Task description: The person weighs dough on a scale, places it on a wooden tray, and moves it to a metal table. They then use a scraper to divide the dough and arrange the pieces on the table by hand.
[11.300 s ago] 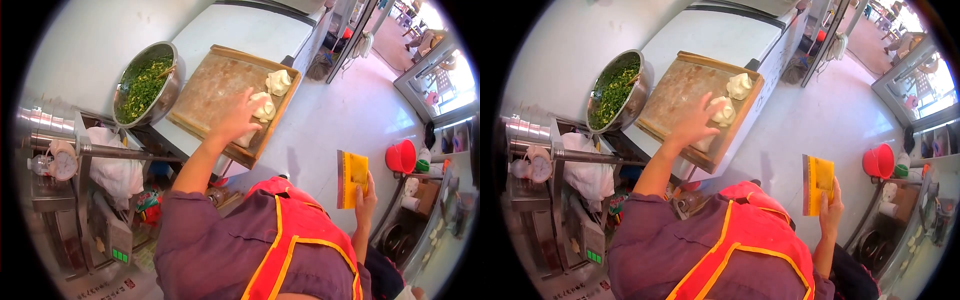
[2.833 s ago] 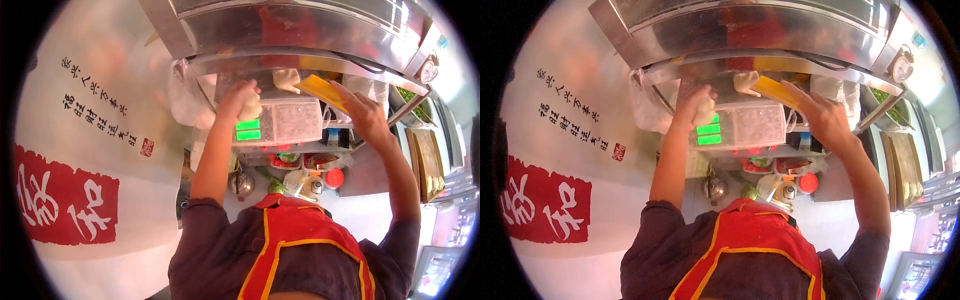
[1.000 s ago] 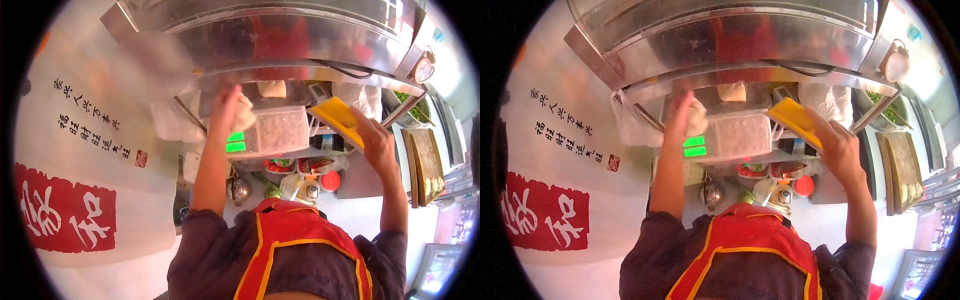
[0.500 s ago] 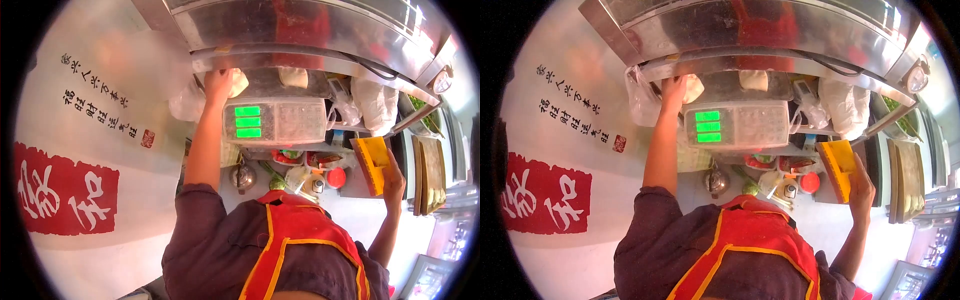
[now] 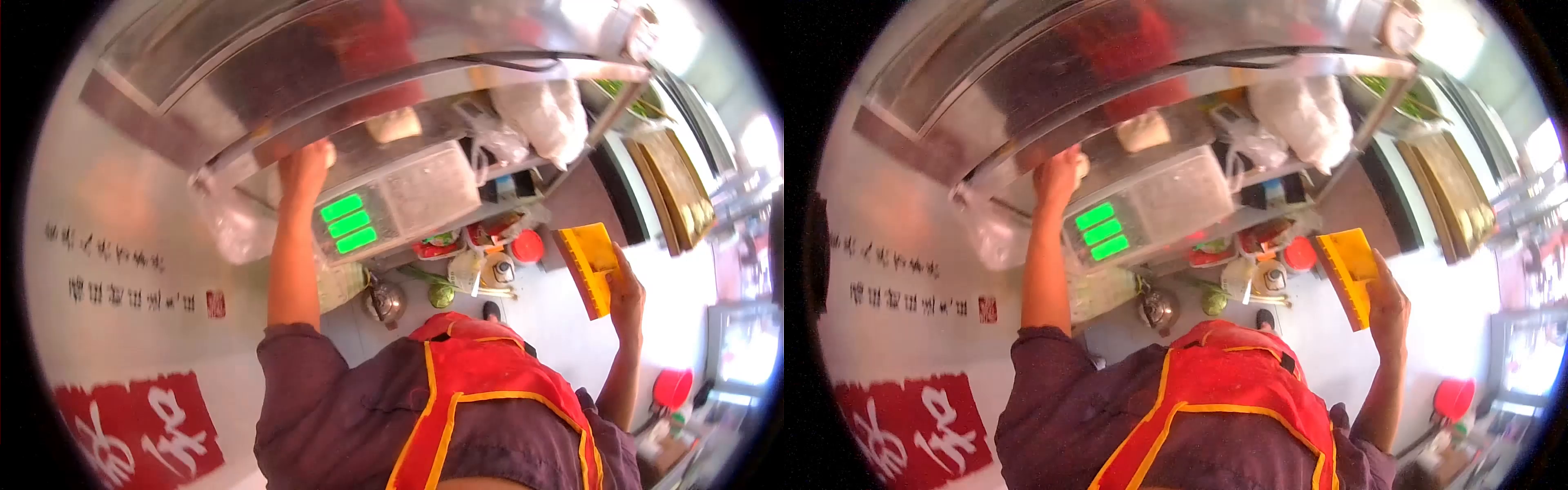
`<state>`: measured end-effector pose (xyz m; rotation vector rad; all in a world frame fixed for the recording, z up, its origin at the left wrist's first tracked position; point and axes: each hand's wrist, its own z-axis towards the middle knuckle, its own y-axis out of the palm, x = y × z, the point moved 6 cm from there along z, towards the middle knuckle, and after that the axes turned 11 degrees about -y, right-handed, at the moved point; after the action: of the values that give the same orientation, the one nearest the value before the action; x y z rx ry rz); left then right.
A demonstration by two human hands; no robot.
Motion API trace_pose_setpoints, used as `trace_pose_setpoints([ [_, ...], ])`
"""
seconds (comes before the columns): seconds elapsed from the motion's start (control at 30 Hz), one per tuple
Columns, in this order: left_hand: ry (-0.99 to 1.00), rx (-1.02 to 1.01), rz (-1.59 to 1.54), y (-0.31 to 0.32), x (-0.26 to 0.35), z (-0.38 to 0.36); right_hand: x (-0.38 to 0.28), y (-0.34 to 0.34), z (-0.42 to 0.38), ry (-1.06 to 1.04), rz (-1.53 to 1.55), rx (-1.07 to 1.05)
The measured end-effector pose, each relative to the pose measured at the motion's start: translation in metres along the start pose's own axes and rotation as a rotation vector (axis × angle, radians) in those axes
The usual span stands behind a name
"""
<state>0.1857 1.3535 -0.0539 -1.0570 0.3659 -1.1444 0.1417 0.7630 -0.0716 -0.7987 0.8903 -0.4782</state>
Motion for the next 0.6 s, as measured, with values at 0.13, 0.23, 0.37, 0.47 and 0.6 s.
trace_pose_setpoints([
  [0.13,0.097,-0.153,0.146,0.000,0.020,0.014,0.001,-0.026,-0.055,0.235,-0.099,0.084],
  [0.23,0.160,-0.234,0.024,-0.012,0.082,0.007,-0.001,-0.044,-0.087,0.392,-0.058,0.137],
  [0.37,0.249,-0.390,-0.248,0.043,0.130,-0.011,0.017,-0.066,-0.119,0.457,-0.138,0.156],
  [0.47,0.077,-0.442,-0.247,0.036,0.152,-0.008,0.048,-0.082,-0.140,0.454,-0.054,0.220],
  [0.6,-0.009,-0.188,-0.415,0.056,0.137,0.014,0.095,-0.117,-0.167,0.445,-0.136,0.213],
])
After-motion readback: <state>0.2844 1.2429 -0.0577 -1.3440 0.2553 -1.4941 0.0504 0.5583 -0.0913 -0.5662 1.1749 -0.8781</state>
